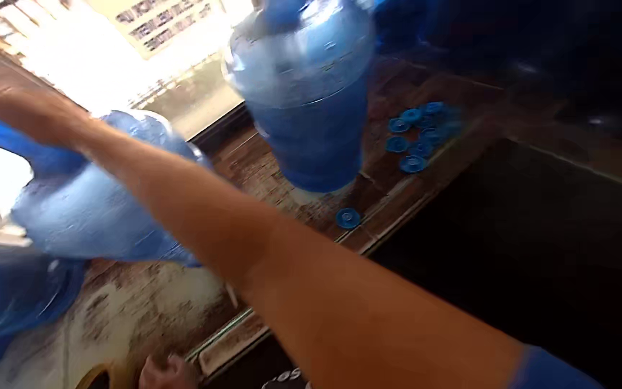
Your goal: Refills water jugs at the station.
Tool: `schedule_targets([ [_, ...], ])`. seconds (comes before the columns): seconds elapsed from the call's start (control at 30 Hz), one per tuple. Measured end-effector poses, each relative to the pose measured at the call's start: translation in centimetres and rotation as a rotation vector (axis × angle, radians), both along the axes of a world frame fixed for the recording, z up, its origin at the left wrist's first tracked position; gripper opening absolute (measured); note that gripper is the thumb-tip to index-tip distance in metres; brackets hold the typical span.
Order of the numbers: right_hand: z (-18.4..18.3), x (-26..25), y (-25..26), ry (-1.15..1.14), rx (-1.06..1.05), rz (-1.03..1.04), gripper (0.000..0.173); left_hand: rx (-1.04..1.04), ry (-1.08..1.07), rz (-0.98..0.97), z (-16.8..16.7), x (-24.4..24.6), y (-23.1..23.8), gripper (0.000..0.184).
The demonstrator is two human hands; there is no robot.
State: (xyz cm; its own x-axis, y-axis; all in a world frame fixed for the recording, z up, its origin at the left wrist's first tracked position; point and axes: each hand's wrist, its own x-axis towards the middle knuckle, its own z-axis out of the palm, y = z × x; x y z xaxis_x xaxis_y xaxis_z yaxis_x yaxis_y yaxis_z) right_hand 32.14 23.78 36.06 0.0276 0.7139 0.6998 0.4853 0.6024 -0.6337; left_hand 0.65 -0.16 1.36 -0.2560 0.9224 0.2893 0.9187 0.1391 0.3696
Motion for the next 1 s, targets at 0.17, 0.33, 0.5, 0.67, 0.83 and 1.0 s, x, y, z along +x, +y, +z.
schedule_targets([
  [0.17,-0.3,0.0,-0.6,0.028,-0.040,0.146,0.030,0.053,-0.036,0.050,-2.2,-1.7,0.7,0.049],
  [0.33,1.1,0.3,-6.2,0.240,-0.347,0.255,0.033,0.030,-0.172,0.202,-1.6,-1.3,0.8,0.050],
  [0.5,0.4,0.7,-5.1,0.223,-0.373,0.239,0.040,0.068,-0.359,0.289,-1.0,-1.3,1.1,0.049],
  [0.67,0.3,0.8,-3.8,0.258,-0.389,0.206,0.062,0.132,-0.362,0.315,-1.3,-1.0,1.2,0.048],
  [0.83,0.2,1.2,-3.4,0.279,-0.378,0.228,0.076,0.128,-0.344,0.305,-1.7,-0.9,1.3,0.047],
  [1.0,-0.1,1.5,-3.0,0.224,-0.371,0.160,0.065,0.105,-0.324,0.294,-1.5,-0.9,1.4,0.047],
])
